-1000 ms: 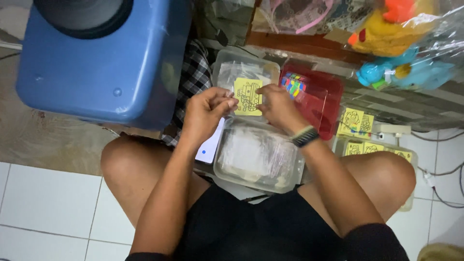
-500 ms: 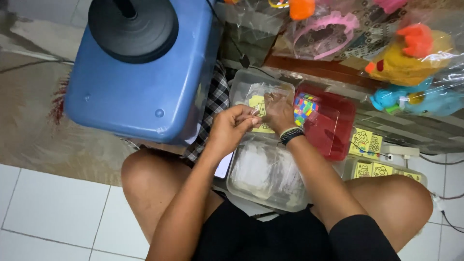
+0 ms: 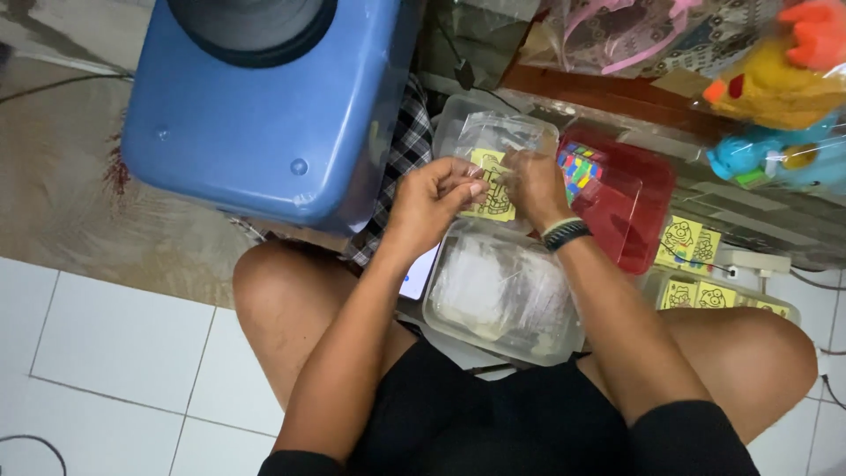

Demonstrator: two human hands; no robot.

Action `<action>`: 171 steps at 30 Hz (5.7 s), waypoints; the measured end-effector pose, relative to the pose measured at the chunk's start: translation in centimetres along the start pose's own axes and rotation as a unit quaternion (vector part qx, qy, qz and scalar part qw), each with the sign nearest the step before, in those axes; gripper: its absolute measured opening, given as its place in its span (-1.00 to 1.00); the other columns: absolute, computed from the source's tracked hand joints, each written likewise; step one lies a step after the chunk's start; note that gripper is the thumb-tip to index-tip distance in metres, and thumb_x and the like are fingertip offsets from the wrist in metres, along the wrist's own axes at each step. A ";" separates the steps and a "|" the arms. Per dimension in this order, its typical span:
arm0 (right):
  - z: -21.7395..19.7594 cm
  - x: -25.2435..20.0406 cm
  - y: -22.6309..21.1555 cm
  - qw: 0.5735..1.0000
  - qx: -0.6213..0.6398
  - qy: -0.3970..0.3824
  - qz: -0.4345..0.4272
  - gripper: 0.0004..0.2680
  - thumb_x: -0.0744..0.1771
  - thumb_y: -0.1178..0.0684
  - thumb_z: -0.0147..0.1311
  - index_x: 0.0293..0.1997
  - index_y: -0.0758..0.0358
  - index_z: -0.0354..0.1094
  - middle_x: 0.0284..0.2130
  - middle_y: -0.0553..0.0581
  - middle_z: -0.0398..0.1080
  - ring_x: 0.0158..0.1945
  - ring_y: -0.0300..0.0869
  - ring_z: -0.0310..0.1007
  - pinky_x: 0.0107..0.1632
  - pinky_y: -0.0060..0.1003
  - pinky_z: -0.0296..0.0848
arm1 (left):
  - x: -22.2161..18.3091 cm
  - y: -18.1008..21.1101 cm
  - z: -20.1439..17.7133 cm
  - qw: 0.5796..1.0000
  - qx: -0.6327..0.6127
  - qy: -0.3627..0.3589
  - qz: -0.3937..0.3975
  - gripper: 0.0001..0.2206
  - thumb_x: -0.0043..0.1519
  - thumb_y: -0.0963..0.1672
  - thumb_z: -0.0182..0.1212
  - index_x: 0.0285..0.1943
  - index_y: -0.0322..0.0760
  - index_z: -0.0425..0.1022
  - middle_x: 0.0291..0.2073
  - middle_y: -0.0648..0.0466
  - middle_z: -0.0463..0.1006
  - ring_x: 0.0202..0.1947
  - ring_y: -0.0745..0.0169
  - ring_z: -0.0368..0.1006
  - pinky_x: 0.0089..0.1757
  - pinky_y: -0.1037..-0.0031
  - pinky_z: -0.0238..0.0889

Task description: The person is decorating small yellow cards with tiny stickers using a fine tool and then packing the cards into a plastic container.

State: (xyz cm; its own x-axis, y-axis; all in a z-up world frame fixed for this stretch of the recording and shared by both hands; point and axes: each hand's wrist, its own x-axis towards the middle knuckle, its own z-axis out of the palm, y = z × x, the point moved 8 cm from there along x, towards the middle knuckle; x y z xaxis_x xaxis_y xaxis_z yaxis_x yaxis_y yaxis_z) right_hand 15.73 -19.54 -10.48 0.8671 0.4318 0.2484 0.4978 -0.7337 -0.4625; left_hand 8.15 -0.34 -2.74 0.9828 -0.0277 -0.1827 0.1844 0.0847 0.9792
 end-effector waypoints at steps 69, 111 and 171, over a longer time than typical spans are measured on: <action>8.9 -3.0 5.7 0.961 -0.109 -0.063 0.245 -0.51 0.24 -0.10 0.21 0.34 -0.02 0.23 0.14 0.29 0.28 0.08 0.21 0.52 0.01 -0.02 0.58 | -1.6 2.4 1.5 0.999 -0.046 -0.013 0.011 -0.79 0.24 -0.28 0.25 0.04 -0.49 0.57 -0.17 -0.31 0.69 -0.21 0.10 0.66 -0.17 0.44 0.58; 3.1 1.5 1.8 0.976 0.002 -0.211 0.056 -0.78 0.31 -0.09 0.17 0.06 -0.16 0.40 -0.09 0.16 0.42 0.05 0.20 0.51 0.05 0.06 0.50 | -0.1 1.9 0.1 0.994 -0.108 0.010 -0.011 -0.77 0.24 -0.26 0.28 0.07 -0.49 0.56 -0.17 -0.28 0.68 -0.23 0.17 0.65 -0.17 0.47 0.59; -20.5 -3.9 -5.1 0.959 0.254 0.116 0.050 -0.94 0.42 0.35 0.21 -0.02 0.52 0.51 -0.32 0.32 0.45 -0.19 -0.15 0.37 -0.03 -0.17 0.39 | -2.4 -1.7 6.5 0.995 0.010 -0.097 -0.019 -0.81 0.23 -0.24 0.32 0.01 -0.28 0.64 -0.24 -0.13 0.71 -0.29 0.34 0.62 -0.21 0.48 0.58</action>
State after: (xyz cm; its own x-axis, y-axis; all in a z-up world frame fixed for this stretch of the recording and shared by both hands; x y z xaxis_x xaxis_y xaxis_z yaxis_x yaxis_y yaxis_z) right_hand 10.19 -28.23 8.33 0.9199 0.2003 0.3372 0.3906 -0.3902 -0.8338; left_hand 5.38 -6.87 -3.42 0.9543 -0.2219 -0.2003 0.2185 0.0605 0.9740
